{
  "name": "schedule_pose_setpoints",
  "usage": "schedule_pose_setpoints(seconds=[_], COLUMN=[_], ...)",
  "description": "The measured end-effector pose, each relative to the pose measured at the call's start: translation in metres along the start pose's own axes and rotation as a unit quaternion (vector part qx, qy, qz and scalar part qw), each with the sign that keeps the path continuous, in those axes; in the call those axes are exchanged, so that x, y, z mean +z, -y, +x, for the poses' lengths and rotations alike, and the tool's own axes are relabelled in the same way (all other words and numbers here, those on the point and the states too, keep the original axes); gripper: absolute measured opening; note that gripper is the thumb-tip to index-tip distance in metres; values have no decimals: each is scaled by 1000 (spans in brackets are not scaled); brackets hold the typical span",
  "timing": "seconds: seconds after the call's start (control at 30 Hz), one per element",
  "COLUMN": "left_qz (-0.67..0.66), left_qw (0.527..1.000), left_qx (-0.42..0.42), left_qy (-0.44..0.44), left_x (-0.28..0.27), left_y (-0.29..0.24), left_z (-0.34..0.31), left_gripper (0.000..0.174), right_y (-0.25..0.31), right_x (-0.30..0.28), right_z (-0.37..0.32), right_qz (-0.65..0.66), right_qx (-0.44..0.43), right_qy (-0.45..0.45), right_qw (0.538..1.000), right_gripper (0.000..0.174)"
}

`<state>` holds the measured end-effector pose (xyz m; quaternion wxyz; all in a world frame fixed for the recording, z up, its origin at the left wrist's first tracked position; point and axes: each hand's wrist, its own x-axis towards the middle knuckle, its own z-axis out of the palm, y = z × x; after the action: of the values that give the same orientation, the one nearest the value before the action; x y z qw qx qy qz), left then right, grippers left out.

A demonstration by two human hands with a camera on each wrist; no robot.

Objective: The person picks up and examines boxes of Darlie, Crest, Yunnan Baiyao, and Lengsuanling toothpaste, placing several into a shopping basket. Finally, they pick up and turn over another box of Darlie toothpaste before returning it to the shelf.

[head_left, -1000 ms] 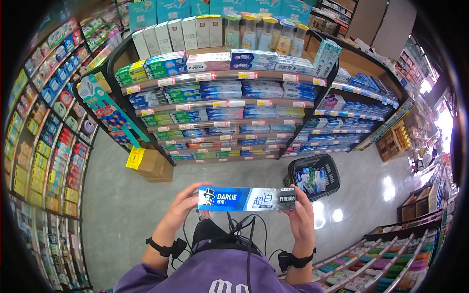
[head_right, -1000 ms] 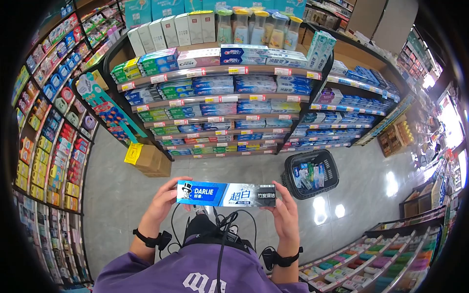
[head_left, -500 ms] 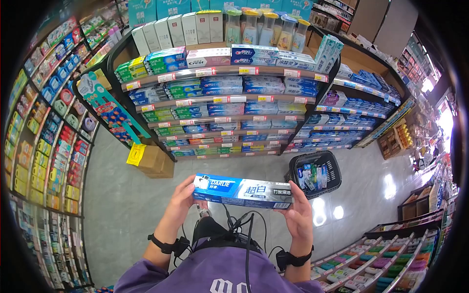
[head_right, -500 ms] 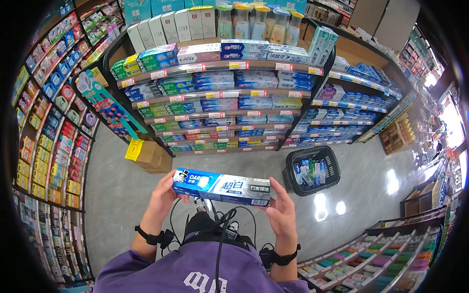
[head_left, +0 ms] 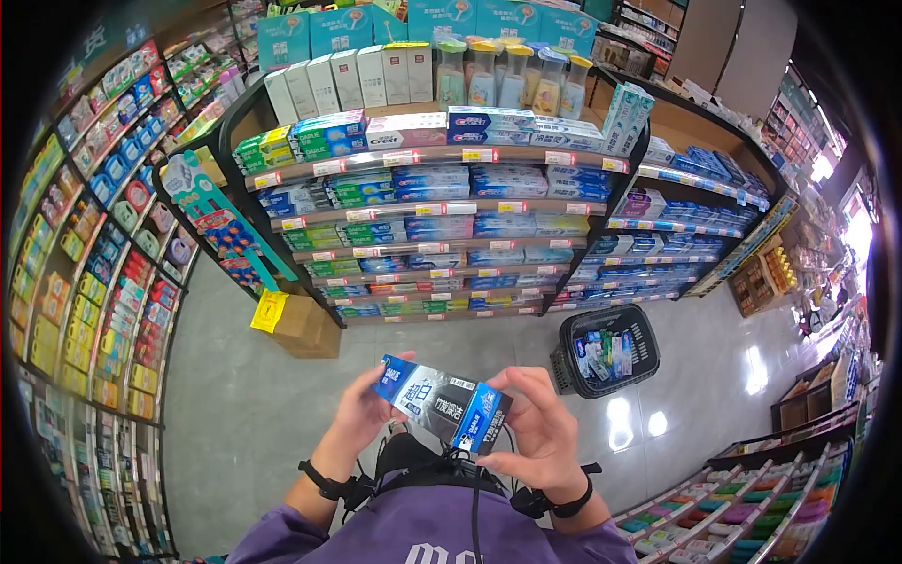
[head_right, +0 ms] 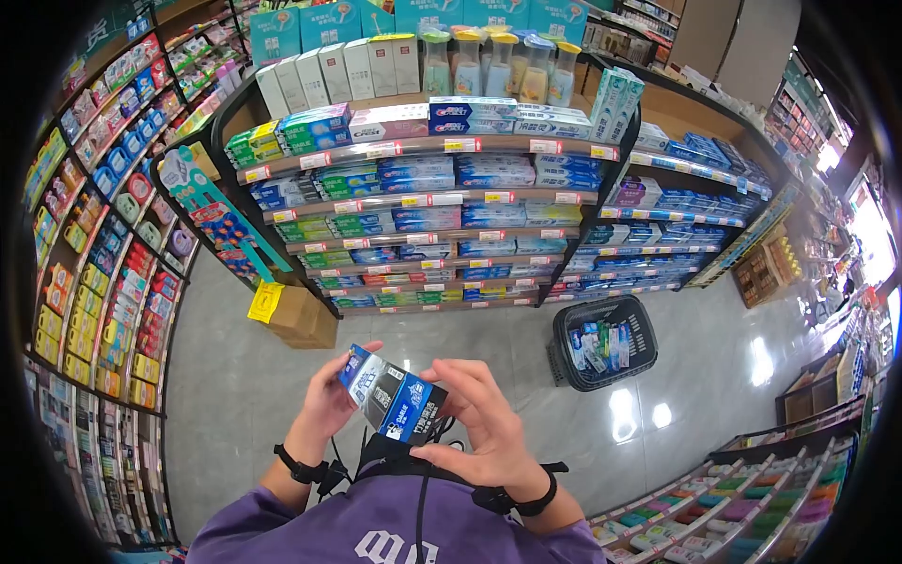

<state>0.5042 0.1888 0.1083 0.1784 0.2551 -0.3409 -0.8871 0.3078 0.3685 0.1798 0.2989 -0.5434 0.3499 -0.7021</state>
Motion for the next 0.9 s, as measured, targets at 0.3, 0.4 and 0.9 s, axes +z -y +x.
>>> schedule_pose_setpoints(seconds=[0.3,0.4,0.9], left_qz=[-44,-41,146], left_qw=[999,998,978], left_qx=[-9,1,138], left_qy=[-1,38,-62], left_x=[-7,-23,-10], left_y=[15,20,8], left_z=[-5,-5,-27], left_gripper=[58,60,62], right_y=[6,2,-51], right_x=[8,2,-51], right_z=[-5,-8,-57], right_qz=[-28,-16,163], right_qx=[20,20,250], right_qy=[12,-11,-231], right_qw=[999,1000,926], right_gripper=[78,76,68])
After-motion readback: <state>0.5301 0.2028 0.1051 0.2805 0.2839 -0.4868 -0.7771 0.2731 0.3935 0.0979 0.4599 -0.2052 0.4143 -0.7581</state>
